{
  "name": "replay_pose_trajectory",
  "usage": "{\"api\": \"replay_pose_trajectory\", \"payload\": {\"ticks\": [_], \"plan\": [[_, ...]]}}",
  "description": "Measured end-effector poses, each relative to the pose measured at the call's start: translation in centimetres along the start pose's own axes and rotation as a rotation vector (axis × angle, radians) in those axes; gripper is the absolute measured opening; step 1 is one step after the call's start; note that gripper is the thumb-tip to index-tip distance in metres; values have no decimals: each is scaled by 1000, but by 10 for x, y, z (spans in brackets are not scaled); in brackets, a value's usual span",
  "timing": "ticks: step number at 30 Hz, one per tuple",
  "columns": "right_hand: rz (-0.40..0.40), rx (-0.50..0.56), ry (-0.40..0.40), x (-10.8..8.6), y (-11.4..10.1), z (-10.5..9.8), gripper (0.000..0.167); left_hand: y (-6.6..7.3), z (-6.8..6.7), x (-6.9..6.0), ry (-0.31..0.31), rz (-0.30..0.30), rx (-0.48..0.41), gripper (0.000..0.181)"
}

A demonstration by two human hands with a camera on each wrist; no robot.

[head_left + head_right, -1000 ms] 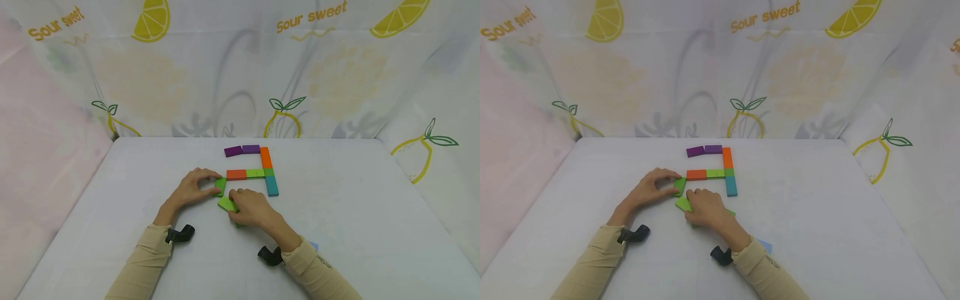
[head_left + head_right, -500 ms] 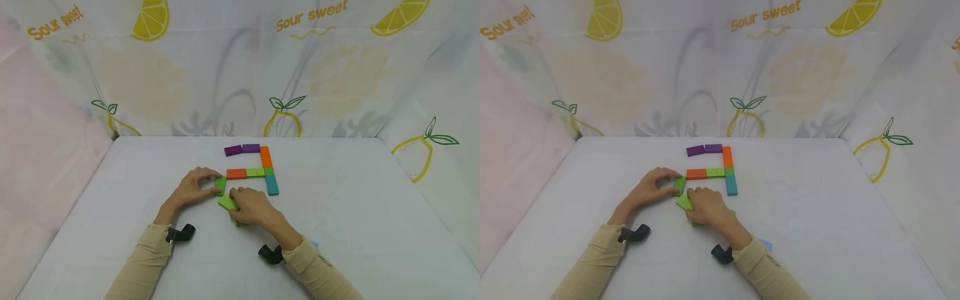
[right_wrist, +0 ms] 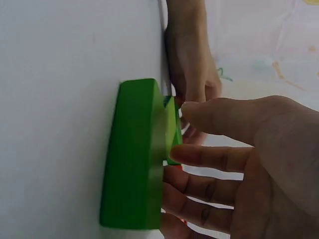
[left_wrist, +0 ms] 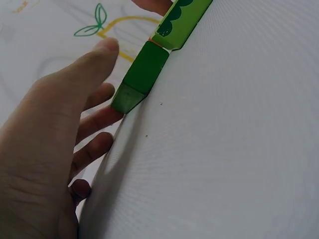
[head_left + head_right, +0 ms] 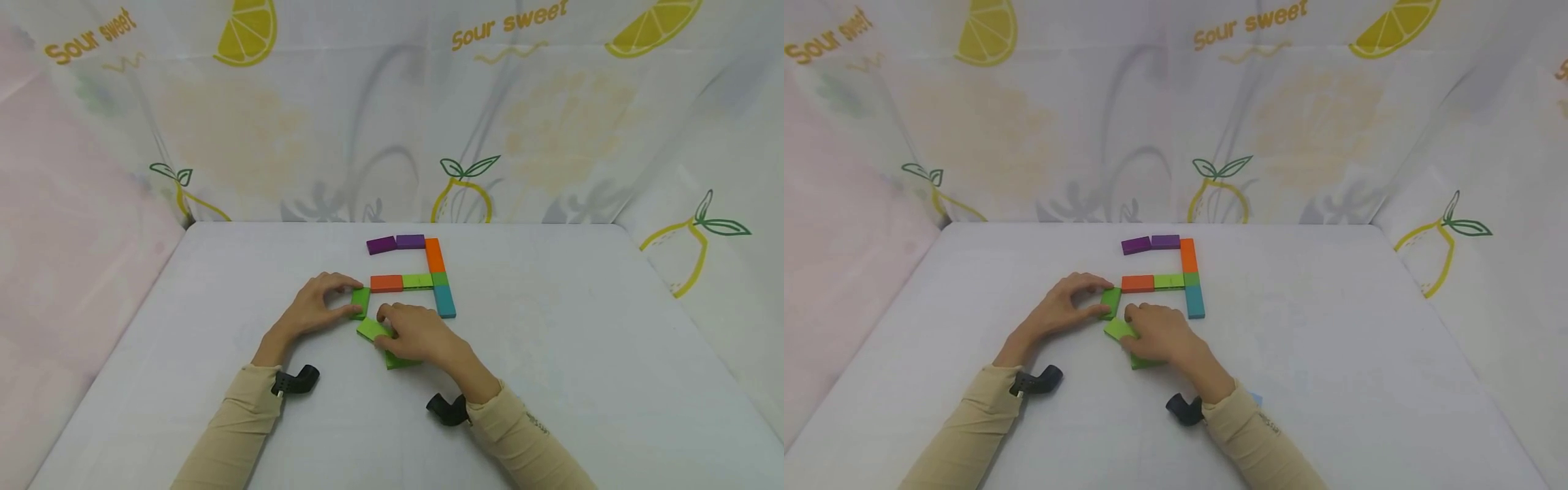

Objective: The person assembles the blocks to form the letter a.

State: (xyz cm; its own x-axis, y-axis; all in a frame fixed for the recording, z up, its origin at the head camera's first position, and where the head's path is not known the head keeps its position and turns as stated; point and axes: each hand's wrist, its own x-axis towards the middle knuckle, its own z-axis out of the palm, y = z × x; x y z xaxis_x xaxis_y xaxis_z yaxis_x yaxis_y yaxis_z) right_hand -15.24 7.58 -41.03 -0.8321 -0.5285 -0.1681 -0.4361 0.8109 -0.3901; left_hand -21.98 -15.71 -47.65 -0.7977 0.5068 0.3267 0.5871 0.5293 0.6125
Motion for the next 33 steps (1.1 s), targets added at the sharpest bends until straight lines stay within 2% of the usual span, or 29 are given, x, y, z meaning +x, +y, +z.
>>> {"api": "replay_pose_trajectory", "payload": {"ticks": [5, 12, 17, 20, 22, 24, 30, 33], "plan": [[-36, 113, 11, -8, 21, -12, 26, 1, 2, 1, 17, 19, -20, 35], [-105, 118, 7, -29, 50, -15, 22, 1, 8, 4, 72, 44, 5, 31], [-186, 113, -6, -37, 50, -10, 23, 4, 5, 3, 152, 108, 48, 25], [-209, 83, -6, -41, 45, -9, 25, 11, 1, 5, 154, 173, 73, 17], [-218, 49, -2, -44, 41, -9, 27, 19, -2, 6, 110, 206, 94, 12], [-230, 8, 6, -46, 39, -8, 30, 29, -3, 7, 32, 215, 100, 10], [-257, -82, 43, -48, 36, -4, 30, 60, -6, 10, -269, 148, 35, 25], [-271, -120, 43, -46, 36, 1, 29, 64, -3, 10, -366, 143, 4, 34]]}}
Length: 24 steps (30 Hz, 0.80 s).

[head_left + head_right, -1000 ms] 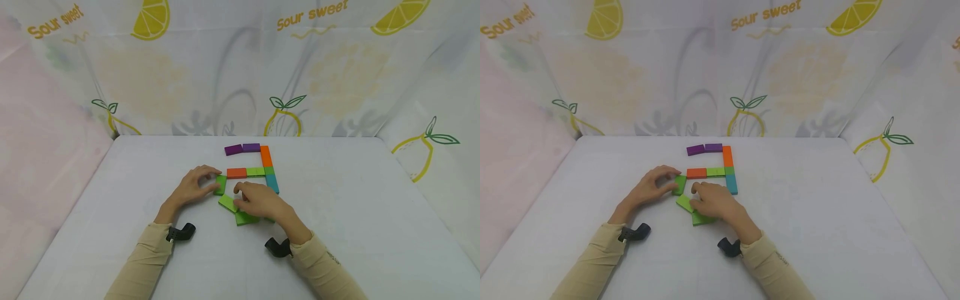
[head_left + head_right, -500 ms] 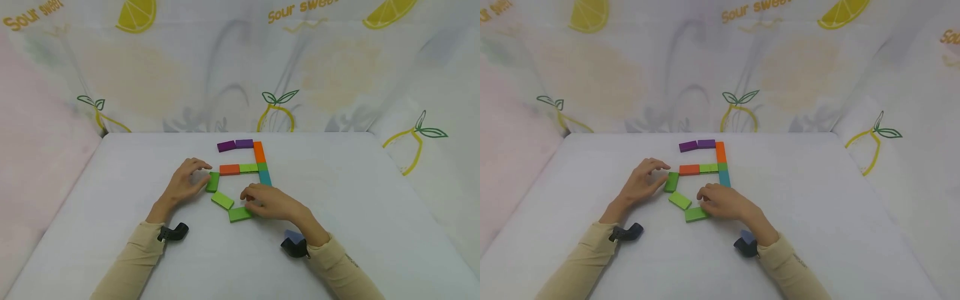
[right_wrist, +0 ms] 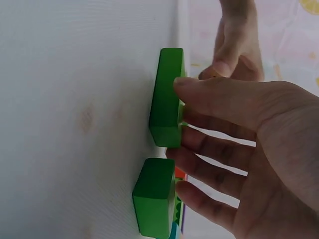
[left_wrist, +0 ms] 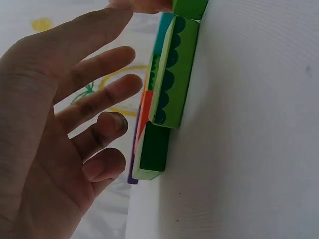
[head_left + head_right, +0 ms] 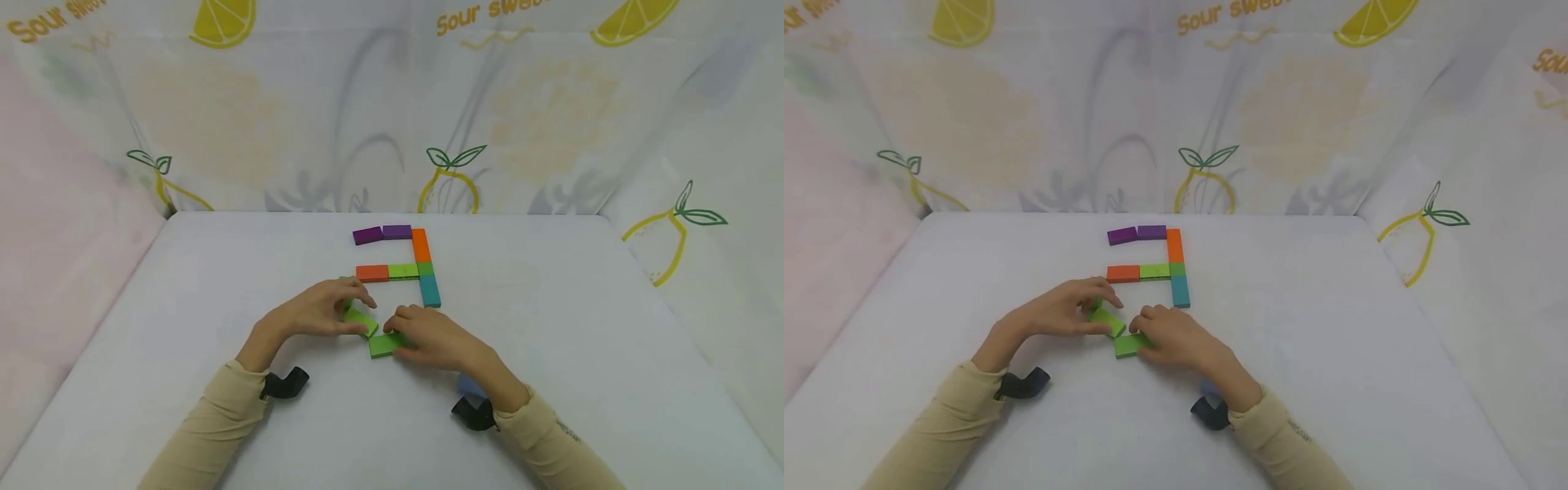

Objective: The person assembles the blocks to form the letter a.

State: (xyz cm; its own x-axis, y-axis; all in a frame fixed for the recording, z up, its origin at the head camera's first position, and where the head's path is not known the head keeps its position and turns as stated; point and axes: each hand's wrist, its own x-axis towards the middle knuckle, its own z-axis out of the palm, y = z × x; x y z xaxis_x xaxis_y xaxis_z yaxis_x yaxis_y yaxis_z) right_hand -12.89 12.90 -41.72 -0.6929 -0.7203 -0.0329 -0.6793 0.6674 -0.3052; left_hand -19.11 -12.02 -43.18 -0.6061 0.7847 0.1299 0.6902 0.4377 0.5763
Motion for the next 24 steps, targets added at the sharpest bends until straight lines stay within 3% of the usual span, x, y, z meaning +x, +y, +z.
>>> {"api": "replay_pose_trajectory", "payload": {"ticks": [3, 10, 24], "plan": [[-9, -29, 0, 2, 0, 2, 28, -3, 2, 0, -37, 18, 0, 37], [-19, -47, 5, 3, 0, 1, 26, -6, 4, 0, -47, 55, 10, 34], [2, 1, -9, 0, 9, -5, 25, -6, 6, -1, -58, 15, 46, 27]]}}
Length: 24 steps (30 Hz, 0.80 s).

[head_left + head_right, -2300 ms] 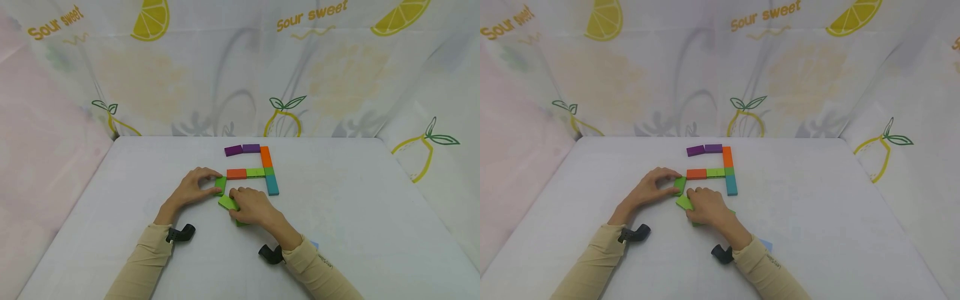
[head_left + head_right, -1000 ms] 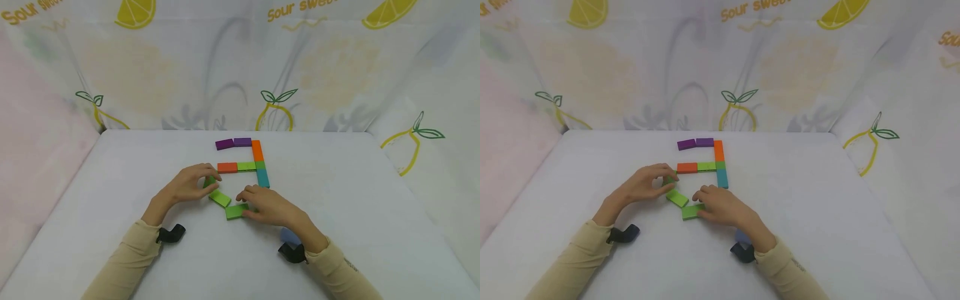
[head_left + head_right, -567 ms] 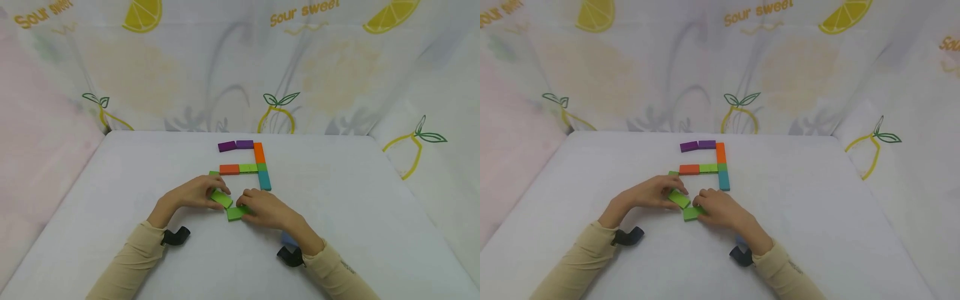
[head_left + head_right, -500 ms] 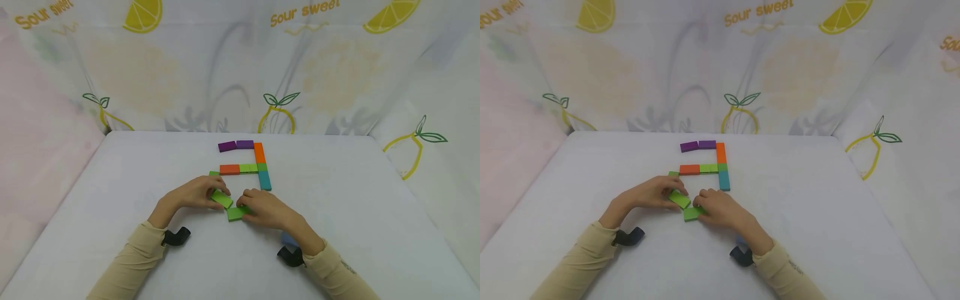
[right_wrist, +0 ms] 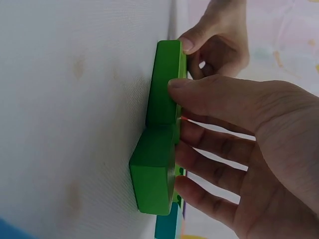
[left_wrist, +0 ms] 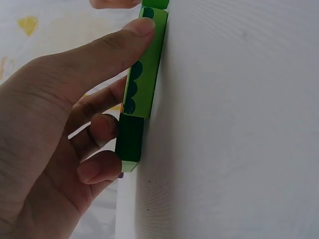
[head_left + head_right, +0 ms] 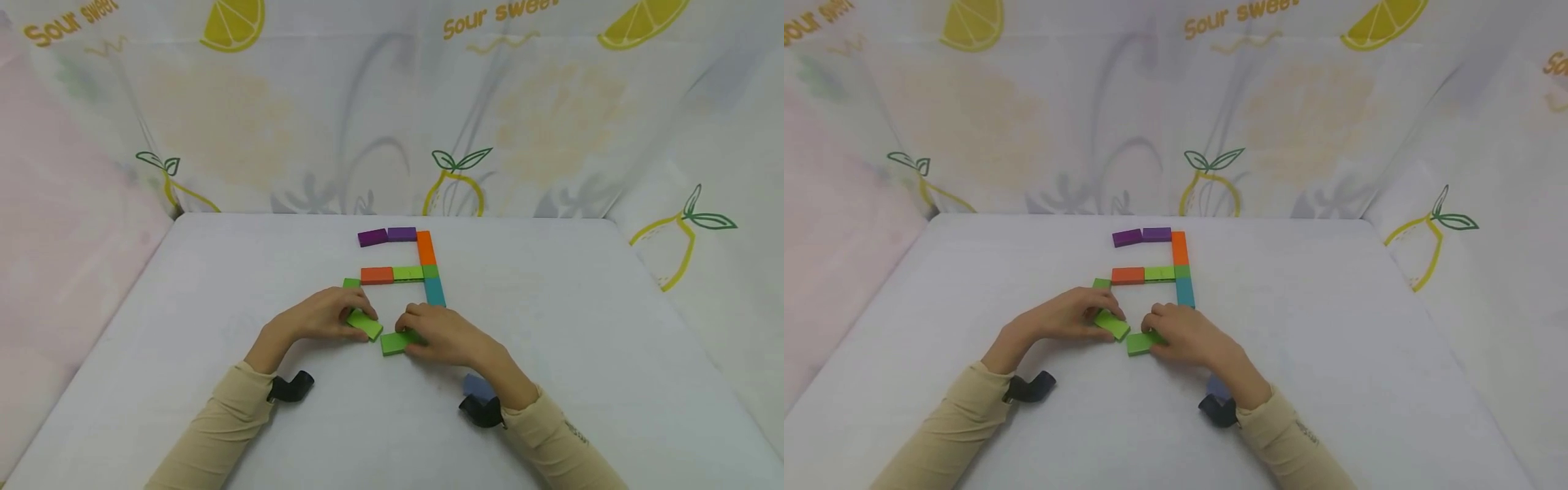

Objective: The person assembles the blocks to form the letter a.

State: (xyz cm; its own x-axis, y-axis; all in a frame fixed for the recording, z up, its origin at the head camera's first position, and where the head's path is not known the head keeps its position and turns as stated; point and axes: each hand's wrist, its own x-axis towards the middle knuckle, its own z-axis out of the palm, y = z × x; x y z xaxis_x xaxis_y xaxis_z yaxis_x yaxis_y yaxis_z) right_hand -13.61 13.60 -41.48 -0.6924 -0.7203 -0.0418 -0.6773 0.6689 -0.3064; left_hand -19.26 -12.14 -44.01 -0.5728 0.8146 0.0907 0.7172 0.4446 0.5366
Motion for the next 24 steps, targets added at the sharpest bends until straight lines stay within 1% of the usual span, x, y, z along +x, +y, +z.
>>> {"api": "replay_pose_trajectory", "payload": {"ticks": [10, 16, 24], "plan": [[28, -11, -1, 1, 3, -2, 26, 3, -1, 0, 4, -12, 22, 26], [33, -28, 29, 1, 6, -1, 26, 5, -1, 0, 4, -34, 28, 27], [49, -39, 46, 0, 9, 0, 26, 4, 3, 0, 22, -31, 56, 27]]}}
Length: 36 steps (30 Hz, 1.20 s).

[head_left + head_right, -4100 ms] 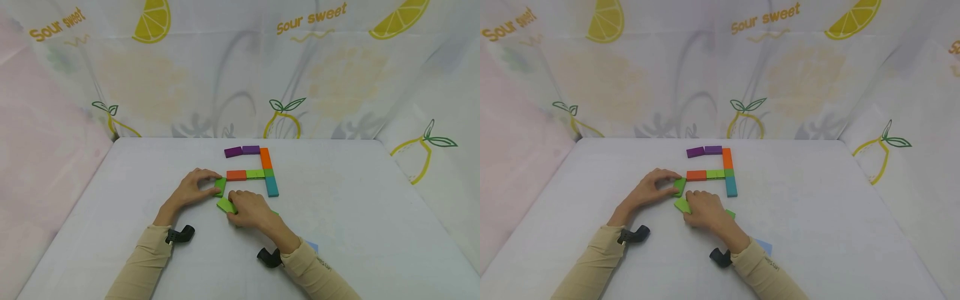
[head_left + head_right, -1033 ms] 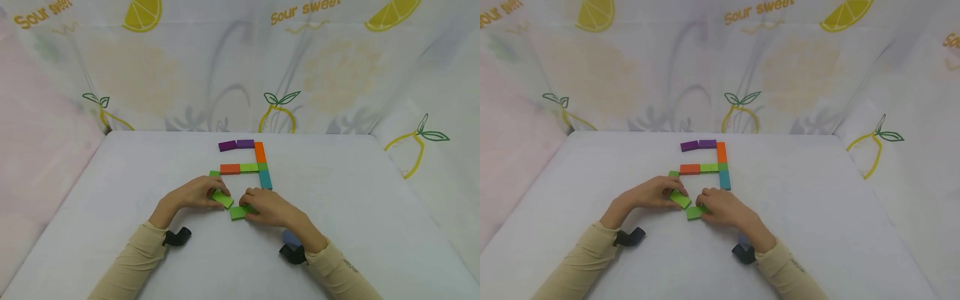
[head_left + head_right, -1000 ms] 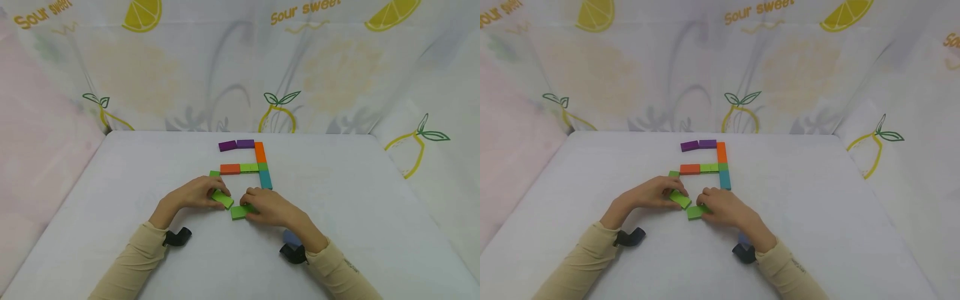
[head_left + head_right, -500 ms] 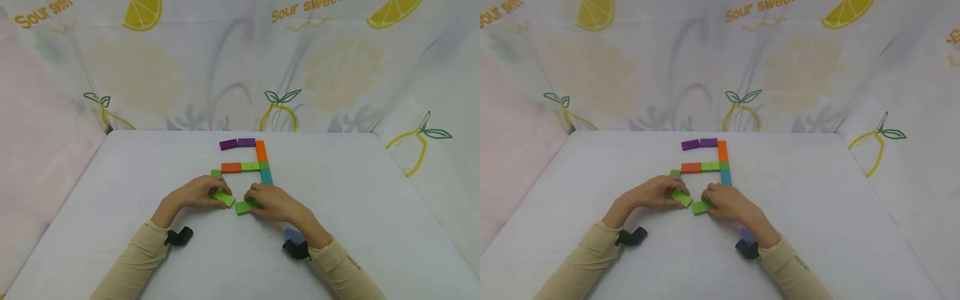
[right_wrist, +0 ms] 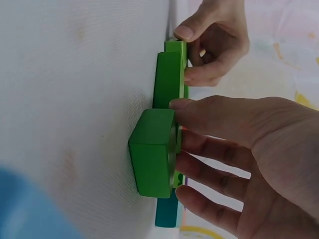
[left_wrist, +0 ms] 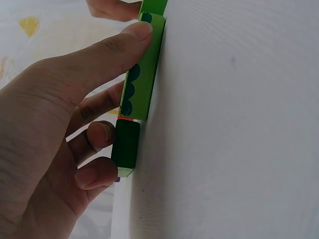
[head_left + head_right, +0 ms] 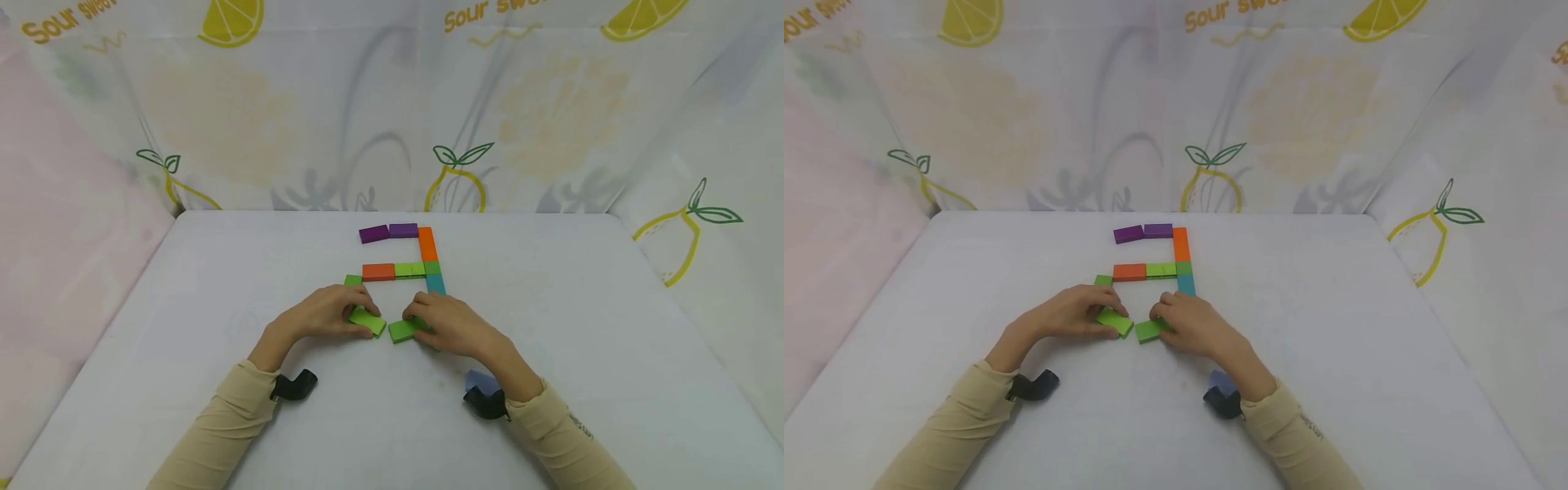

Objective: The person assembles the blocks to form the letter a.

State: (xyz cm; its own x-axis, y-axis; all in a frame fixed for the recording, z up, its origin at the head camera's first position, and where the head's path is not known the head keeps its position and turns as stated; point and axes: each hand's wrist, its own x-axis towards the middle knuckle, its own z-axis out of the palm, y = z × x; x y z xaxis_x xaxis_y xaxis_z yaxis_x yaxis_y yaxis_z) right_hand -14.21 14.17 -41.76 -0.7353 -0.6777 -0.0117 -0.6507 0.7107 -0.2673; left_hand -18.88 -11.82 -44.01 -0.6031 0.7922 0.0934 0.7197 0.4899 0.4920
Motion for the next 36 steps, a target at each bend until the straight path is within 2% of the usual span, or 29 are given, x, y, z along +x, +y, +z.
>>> {"api": "replay_pose_trajectory", "payload": {"ticks": [12, 18, 21, 26, 36], "plan": [[68, 13, 2, 1, 4, 1, 30, 1, 3, 3, 8, -13, 30, 28], [82, 34, 45, 0, 6, -3, 34, 3, 4, 3, 18, -22, 58, 28], [121, 74, 58, -3, 8, -7, 35, 4, 4, 4, 22, -26, 70, 29], [212, 121, 23, -5, 11, -12, 29, 3, 5, 4, 24, -31, 87, 29], [217, 113, -31, -2, 7, -7, 28, 6, 5, 4, 19, -46, 91, 29]]}}
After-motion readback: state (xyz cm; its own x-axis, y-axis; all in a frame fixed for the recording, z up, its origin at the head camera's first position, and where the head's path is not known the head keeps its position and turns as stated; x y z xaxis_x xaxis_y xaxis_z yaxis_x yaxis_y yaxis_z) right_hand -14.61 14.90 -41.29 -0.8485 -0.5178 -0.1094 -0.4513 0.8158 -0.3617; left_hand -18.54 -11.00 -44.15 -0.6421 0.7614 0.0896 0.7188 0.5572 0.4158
